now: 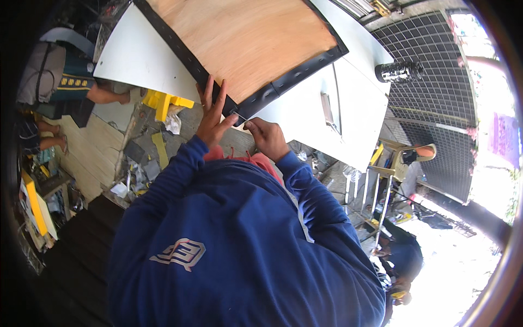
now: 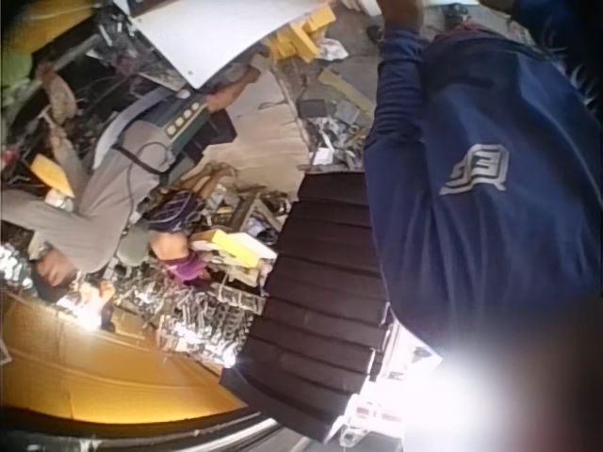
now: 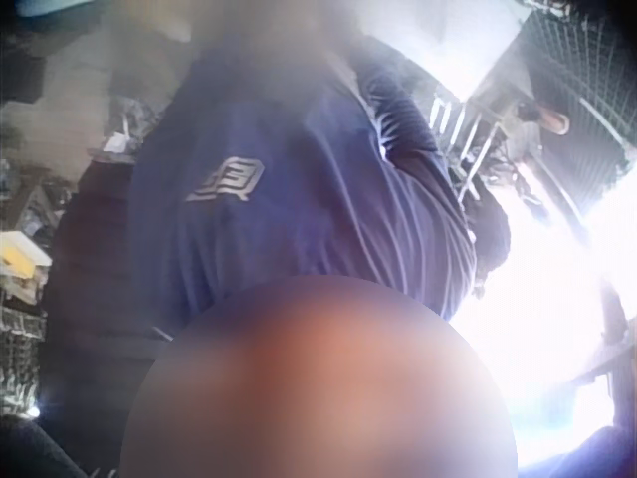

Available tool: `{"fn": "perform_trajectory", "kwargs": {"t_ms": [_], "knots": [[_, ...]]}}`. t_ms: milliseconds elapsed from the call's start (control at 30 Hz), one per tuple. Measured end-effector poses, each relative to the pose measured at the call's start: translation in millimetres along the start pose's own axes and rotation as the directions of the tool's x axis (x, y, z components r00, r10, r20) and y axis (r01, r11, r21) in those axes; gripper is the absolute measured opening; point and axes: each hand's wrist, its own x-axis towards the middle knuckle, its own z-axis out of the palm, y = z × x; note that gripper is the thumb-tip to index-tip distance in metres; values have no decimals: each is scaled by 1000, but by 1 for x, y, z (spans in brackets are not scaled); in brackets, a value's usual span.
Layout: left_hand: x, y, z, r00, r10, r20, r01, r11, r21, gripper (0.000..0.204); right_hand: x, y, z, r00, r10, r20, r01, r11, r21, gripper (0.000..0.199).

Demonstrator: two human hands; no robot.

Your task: The person receives a black seat cushion and places it on a white workbench. They then use a staple gun to attach a black fabric strip along the edges of the cushion, repeatedly flipping it to work on different sides.

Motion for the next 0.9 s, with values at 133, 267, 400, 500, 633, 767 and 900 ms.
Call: {"fn": "perform_trajectory", "kwargs": {"t_ms": [133, 267, 400, 500, 633, 767, 900], "knots": [[1, 2, 1, 999, -49, -18, 49, 999, 23, 81, 6, -14, -20, 985, 97, 144, -108, 991, 73, 34], [3, 3, 1, 998, -44, -41, 45, 999, 26, 84, 9, -22, -30, 935, 254, 249, -285, 954, 97, 34], [1, 0, 0, 998, -56, -14, 56, 998, -30, 85, 11, -11, -17, 969, 159, 191, -173, 983, 62, 32], [0, -2, 0, 998, -54, -13, 52, 994, -97, 87, 6, 5, 6, 988, 124, 95, -136, 982, 128, 29], [0, -6, 0, 998, -55, 19, 56, 994, -99, 89, -7, 24, 41, 998, -29, -59, 21, 991, -130, 22], [-2, -13, -1, 989, 138, -49, -136, 990, 43, 79, -6, 37, 53, 954, -227, -194, 224, 974, -37, 20], [1, -16, 6, 945, 263, -196, -199, 935, 294, 78, 1, 46, 58, 979, -182, -93, 180, 983, -29, 23]]}}
